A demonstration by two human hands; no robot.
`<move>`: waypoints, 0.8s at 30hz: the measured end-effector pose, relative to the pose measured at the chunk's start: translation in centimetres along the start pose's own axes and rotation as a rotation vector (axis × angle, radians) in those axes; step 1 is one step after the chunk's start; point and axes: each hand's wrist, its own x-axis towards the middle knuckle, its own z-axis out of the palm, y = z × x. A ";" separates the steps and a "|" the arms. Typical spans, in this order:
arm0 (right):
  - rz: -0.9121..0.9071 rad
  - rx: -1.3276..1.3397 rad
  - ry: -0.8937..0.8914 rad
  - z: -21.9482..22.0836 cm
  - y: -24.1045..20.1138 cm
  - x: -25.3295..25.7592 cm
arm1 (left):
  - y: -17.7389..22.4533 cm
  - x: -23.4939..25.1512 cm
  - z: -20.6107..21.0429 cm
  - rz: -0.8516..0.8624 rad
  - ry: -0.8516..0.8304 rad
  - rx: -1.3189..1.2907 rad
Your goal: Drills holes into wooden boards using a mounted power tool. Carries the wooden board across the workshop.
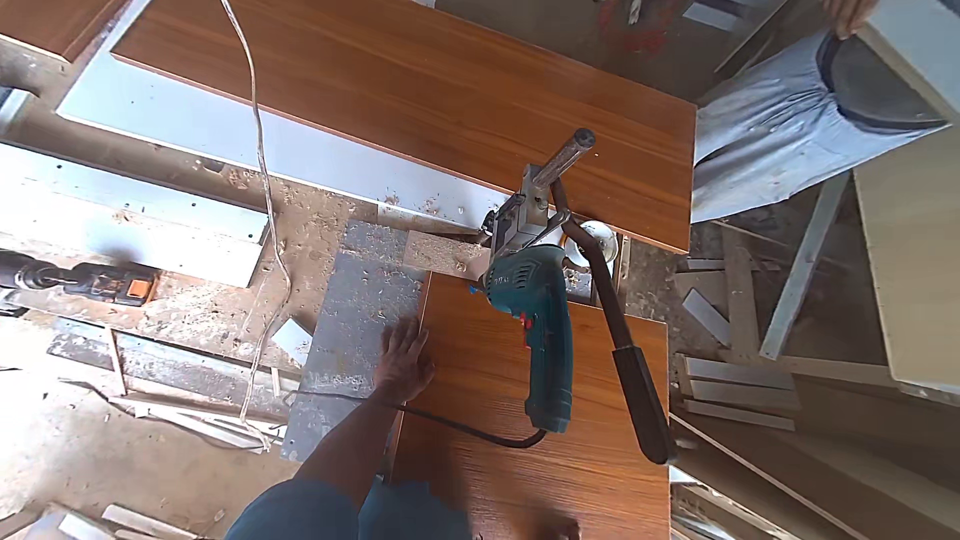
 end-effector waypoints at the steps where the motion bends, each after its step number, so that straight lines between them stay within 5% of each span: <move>1: -0.004 -0.019 0.009 0.0 -0.1 0.0 | 0.0 0.0 0.1 -0.001 0.006 -0.006; 9: -0.024 0.030 0.172 -0.6 0.8 1.4 | 0.2 0.1 0.3 0.003 0.024 -0.026; 24: -0.009 0.069 0.141 -0.9 0.9 1.9 | 0.0 0.1 0.3 -0.025 -0.041 -0.021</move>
